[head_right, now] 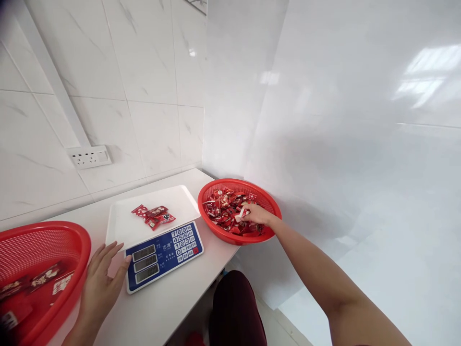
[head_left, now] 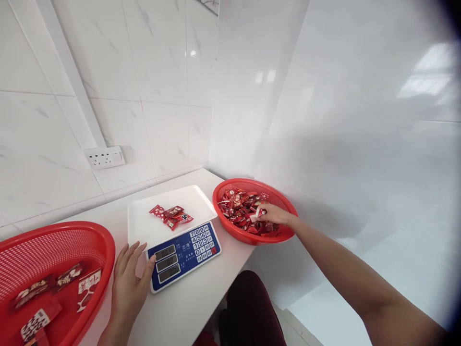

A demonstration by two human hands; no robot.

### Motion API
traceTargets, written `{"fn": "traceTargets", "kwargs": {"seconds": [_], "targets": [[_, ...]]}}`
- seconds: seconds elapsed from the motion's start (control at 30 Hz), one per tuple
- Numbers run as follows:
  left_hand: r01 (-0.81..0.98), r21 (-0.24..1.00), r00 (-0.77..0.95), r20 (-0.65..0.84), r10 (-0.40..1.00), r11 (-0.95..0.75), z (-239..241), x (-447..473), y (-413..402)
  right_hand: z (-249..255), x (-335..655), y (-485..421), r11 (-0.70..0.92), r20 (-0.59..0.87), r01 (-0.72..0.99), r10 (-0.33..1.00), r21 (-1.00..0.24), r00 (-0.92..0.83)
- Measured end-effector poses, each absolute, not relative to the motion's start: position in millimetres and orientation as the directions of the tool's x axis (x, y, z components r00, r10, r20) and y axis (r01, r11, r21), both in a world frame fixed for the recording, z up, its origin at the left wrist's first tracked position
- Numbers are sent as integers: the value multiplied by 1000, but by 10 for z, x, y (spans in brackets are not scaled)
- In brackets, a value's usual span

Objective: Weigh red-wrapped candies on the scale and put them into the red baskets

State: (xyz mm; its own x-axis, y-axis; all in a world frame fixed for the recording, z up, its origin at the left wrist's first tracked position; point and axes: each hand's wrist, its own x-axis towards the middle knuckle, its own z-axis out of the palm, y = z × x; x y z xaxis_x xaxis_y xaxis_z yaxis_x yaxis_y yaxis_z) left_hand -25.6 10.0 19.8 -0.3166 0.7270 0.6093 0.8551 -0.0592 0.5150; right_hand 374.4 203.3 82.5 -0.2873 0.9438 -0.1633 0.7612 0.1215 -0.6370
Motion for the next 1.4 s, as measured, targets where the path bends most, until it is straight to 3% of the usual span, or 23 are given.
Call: {"fn": "traceTargets", "kwargs": {"seconds": [0.2, 0.33, 0.63, 0.83, 1.0, 1.23, 1.3, 1.4], "targets": [[851, 522, -332, 609, 720, -50, 173, -270, 105, 998, 3745, 2054, 58, -31, 561, 989, -825, -148], [851, 518, -323, 648, 690, -88, 161, -263, 114, 1142, 3440, 1912, 59, -13, 443, 987, -894, -158], [860, 504, -321, 657, 682, -81, 141, -230, 94, 1242, 1961, 1601, 271, 88, 252, 823, -929, -561], [849, 522, -325, 635, 701, -80, 153, -233, 77, 1091, 1392, 1591, 371, 133, 271, 772, -888, -622], [829, 552, -344, 626, 700, -85, 166, -238, 80, 1064, 1752, 1596, 352, 185, 273, 851, -895, -492], [756, 642, -425, 629, 650, -128, 175, -216, 85, 918, 2793, 1452, 217, 214, 103, 976, -971, -34], [763, 636, -417, 620, 665, -114, 166, -210, 80, 833, 2959, 1354, 198, 203, 159, 979, -967, 16], [819, 570, -347, 584, 734, -66, 170, -202, 64, 770, 3025, 1219, 197, 238, 436, 970, -878, 42]]}}
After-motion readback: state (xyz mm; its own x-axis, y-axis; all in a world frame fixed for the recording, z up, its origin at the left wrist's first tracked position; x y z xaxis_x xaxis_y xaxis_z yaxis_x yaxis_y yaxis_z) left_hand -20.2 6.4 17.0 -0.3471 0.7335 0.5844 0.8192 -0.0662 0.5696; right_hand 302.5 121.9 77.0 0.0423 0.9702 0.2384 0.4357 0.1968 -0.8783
